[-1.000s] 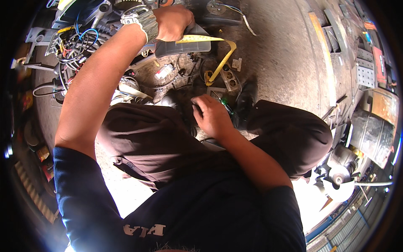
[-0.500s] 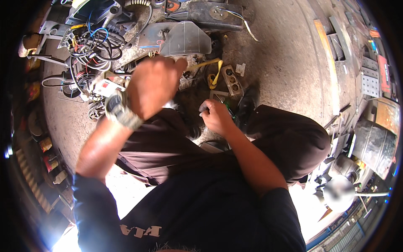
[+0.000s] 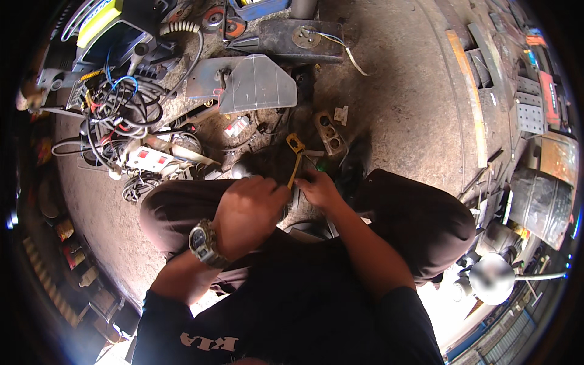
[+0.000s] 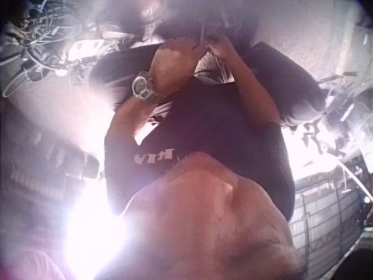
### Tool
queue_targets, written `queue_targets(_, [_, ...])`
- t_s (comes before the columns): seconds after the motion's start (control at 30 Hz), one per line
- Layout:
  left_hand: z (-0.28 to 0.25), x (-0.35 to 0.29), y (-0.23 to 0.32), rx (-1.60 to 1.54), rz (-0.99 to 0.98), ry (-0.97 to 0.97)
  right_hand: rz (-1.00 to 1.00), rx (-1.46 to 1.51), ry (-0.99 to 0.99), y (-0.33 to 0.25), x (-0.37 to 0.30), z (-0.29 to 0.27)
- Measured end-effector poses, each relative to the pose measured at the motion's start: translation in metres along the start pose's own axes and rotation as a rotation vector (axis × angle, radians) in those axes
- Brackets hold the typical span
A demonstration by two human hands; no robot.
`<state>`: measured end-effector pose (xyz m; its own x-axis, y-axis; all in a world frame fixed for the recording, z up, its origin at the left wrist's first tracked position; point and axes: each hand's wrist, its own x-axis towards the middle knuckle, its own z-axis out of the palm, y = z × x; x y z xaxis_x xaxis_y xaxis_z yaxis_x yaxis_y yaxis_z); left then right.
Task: The person sits on the floor in a workshop and uses a tape measure to measure a grey metal part and a blue metal plate. They mark the metal part with a pen after measuring it.
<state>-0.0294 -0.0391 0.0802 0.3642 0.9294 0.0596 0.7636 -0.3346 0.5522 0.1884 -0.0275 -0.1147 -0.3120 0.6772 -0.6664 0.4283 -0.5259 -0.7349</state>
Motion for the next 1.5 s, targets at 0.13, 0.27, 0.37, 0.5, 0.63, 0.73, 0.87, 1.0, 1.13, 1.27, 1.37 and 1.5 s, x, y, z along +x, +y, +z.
queue_targets(0.13, [0.0,-0.001,-0.002,-0.071,0.032,-0.127,-0.211,-0.36,0.184,-0.013,0.001,0.001])
queue_targets(0.27, [0.002,-0.003,-0.003,-0.087,-0.001,-0.241,-0.264,-0.425,0.135,-0.068,-0.017,0.015])
queue_targets(0.37, [-0.003,0.004,-0.006,-0.097,-0.025,-0.224,-0.536,-0.513,0.146,-0.058,-0.012,0.022])
queue_targets(0.5, [-0.002,0.009,-0.011,-0.114,-0.012,-0.154,-0.531,-0.688,-0.064,-0.034,-0.003,0.002])
queue_targets(0.63, [0.008,0.007,-0.014,-0.114,-0.048,-0.18,-0.532,-0.93,-0.263,0.016,-0.003,-0.001])
queue_targets(0.73, [0.013,-0.007,-0.014,-0.023,-0.095,-0.273,-0.237,-1.127,-0.43,0.0,-0.006,0.003])
queue_targets(0.87, [0.025,-0.034,-0.019,0.078,-0.147,-0.336,-0.392,-0.668,0.053,0.015,0.021,-0.007])
queue_targets(1.0, [0.02,-0.038,-0.024,0.111,-0.238,-0.311,-0.431,-0.418,0.443,-0.006,0.07,-0.037])
queue_targets(1.13, [0.016,-0.034,-0.03,0.133,-0.265,-0.287,-0.229,-0.565,0.319,-0.016,0.091,-0.044])
queue_targets(1.27, [0.018,-0.035,-0.027,0.073,-0.218,-0.263,-0.018,-0.944,0.068,0.024,0.113,-0.036])
queue_targets(1.37, [0.013,-0.029,-0.018,0.072,-0.284,-0.383,0.075,-0.977,-0.024,0.062,0.115,-0.017])
queue_targets(1.5, [0.011,-0.024,-0.005,0.017,-0.177,-0.388,0.087,-0.965,-0.039,0.096,0.109,0.034])
